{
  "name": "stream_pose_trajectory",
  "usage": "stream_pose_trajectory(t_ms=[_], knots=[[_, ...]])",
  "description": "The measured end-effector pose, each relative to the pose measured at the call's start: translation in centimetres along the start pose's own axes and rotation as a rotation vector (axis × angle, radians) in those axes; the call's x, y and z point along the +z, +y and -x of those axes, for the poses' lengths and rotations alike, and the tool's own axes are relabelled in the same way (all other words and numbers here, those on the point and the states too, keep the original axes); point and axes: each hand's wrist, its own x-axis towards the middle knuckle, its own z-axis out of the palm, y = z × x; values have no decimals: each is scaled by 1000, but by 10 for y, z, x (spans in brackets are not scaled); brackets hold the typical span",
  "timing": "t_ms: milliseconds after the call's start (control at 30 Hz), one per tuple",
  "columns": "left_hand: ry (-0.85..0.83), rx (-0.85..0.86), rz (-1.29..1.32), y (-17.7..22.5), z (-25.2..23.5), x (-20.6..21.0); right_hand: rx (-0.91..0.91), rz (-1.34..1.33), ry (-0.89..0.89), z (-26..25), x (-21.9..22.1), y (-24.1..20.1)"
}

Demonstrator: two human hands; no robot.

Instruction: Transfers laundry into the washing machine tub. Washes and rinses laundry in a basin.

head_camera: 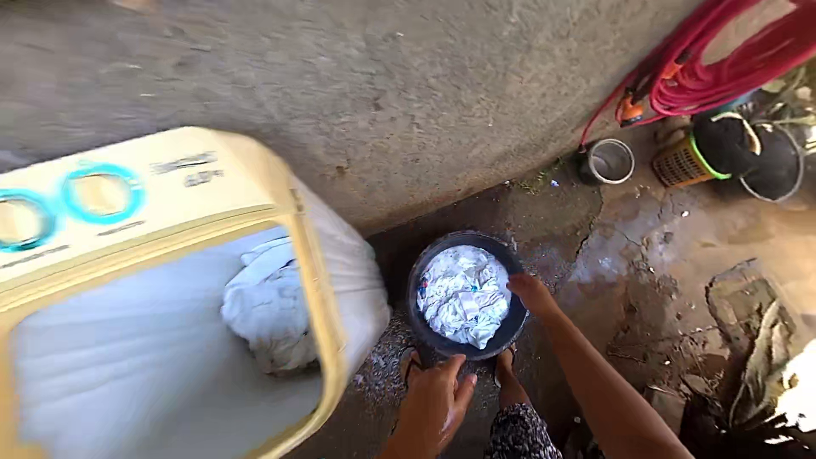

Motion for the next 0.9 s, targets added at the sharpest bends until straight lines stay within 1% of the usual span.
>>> stream_pose_trajectory(t_ms=[67, 100, 133, 167, 200, 267, 333, 400, 467, 500, 533, 567, 600, 633, 700, 767, 833, 900], knots=[[-236, -170, -32, -22, -85, 55, 134, 18, -3, -45, 11, 87], [-319, -241, -58, -39, -129, 83, 213, 18, -17, -66, 20, 125], [-363, -293, -78, -59, -170, 111, 303, 0, -32, -84, 31, 155], [-362, -324, -80, -82, -209, 137, 381, -19, -47, -103, 43, 182], [-329, -340, -63, -108, -247, 161, 431, -28, -69, -124, 54, 203], [-249, -361, -20, -154, -315, 198, 446, -23, -104, -167, 72, 232], [-198, -381, -13, -185, -378, 216, 393, -23, -98, -214, 80, 250], [-132, -366, -55, -215, -433, 226, 342, -17, -84, -259, 90, 272], [-17, -349, -116, -251, -483, 237, 244, 66, -50, -304, 103, 303], [55, -328, -141, -269, -503, 243, 171, 106, -1, -324, 111, 315], [98, -319, -163, -285, -520, 248, 92, 127, 49, -340, 119, 324], [80, -342, -188, -295, -534, 251, 16, 135, 57, -355, 127, 331], [62, -364, -230, -304, -544, 255, -37, 132, 35, -366, 135, 336], [61, -386, -280, -310, -549, 260, -52, 139, 10, -372, 144, 339], [45, -440, -347, -315, -550, 269, 0, 182, -28, -373, 156, 346], [-12, -454, -339, -312, -541, 269, 71, 131, -86, -366, 153, 351], [-64, -466, -256, -307, -524, 263, 130, 20, -115, -348, 147, 351], [-64, -471, -144, -301, -498, 256, 194, -71, -84, -319, 139, 347]])
